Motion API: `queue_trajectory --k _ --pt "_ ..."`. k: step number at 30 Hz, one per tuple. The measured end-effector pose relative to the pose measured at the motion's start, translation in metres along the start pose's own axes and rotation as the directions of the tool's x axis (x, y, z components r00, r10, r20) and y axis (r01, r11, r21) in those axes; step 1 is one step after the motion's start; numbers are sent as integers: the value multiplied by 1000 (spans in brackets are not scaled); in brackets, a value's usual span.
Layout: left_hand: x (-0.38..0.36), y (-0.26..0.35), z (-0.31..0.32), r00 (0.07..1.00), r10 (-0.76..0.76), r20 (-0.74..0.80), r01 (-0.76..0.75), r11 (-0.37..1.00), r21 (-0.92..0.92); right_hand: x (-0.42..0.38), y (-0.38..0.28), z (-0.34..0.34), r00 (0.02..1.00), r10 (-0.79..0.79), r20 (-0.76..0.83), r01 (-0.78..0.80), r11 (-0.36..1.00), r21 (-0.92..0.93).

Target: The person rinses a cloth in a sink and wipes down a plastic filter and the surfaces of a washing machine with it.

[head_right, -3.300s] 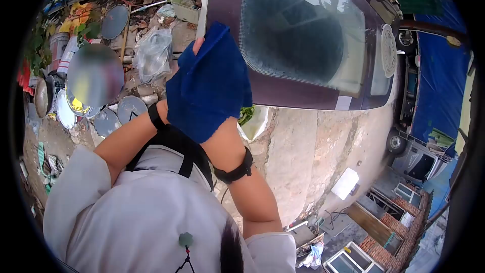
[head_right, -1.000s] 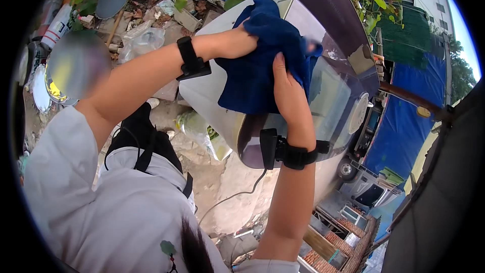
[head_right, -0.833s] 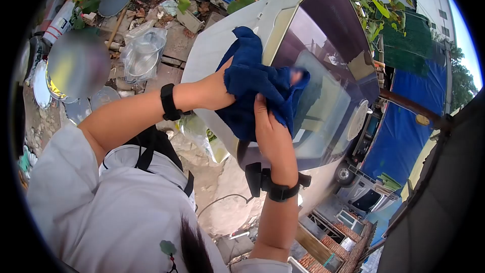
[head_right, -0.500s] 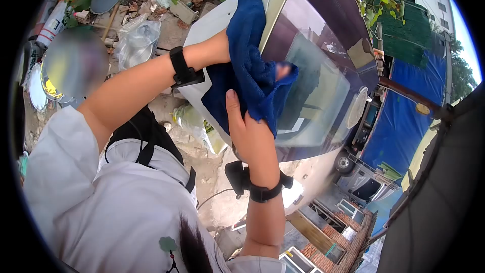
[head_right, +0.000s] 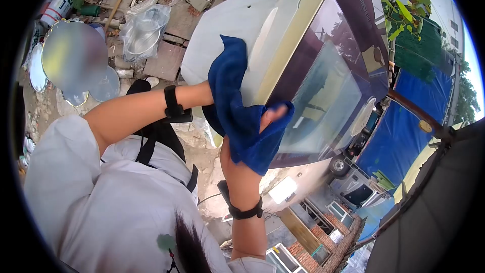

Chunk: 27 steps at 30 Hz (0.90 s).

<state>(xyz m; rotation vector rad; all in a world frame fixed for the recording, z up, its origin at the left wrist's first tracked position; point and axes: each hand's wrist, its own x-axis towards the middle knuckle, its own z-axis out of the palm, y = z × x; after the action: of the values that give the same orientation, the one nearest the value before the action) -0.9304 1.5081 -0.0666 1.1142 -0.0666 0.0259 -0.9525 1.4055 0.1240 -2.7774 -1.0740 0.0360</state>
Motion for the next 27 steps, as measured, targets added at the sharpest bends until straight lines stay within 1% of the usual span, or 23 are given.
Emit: queue_trajectory --k 2,4,5,8,10,11,13,15,16,17,18,19,20,21,22,23,24,26,27 --pt "31 -4 -21 999 34 -17 -33 999 38 6 -3 3 1000 11 -18 -12 998 -54" --pt "46 -4 -34 999 45 -25 -44 998 46 15 -10 4 999 23 -33 -25 998 -62" --pt "46 -5 -37 999 46 -26 -45 998 40 18 -11 6 999 34 -38 -36 997 -64" --pt "18 -5 -26 1000 15 -11 -15 1000 -24 19 -14 11 998 48 -44 -57 969 -242" --pt "-12 -6 -11 1000 4 -10 -5 997 -82 11 -11 13 1000 1 -13 -4 955 -296" --pt "-25 -9 -2 999 26 -24 -29 995 -100 5 -8 15 1000 -20 3 20 946 -323" --pt "-44 -18 9 996 72 -50 -78 989 -123 -6 -8 22 988 -98 123 137 918 -373" --pt "-48 -28 9 987 144 -69 -151 982 -111 5 -25 30 983 105 147 -68 969 -239" --pt "-45 -32 5 981 178 -77 -185 978 -100 13 -35 33 966 205 157 -176 968 -179" --pt "-40 -37 0 980 182 -85 -191 975 -113 17 -38 38 890 385 242 -342 918 -202" --pt "-35 -44 -5 983 158 -90 -170 974 -149 19 -41 43 774 548 319 -493 836 -241" --pt "-29 -49 -9 991 99 -89 -117 967 -227 10 -31 59 936 330 126 -289 921 -261" --pt "-25 -58 -17 995 -98 -17 83 912 -402 9 -26 70 950 290 119 -248 927 -282" --pt "-20 -61 -25 955 -291 56 272 788 -553 10 -23 81 961 250 114 -207 930 -303" --pt "-21 -63 -26 960 -279 10 245 825 -509 7 -20 91 971 211 113 -164 932 -324" --pt "-19 -53 -28 963 -266 -36 220 860 -461 1 -18 103 985 62 158 39 823 -566" --pt "-19 -52 -32 965 -251 -83 196 891 -409 -3 -16 115 979 39 201 97 776 -623" --pt "-23 -88 -41 906 -415 -88 353 852 -386 -2 -13 143 959 -4 284 214 666 -715" --pt "-26 -113 -46 865 -492 -94 428 823 -373 -4 -4 164 972 9 237 148 755 -639"
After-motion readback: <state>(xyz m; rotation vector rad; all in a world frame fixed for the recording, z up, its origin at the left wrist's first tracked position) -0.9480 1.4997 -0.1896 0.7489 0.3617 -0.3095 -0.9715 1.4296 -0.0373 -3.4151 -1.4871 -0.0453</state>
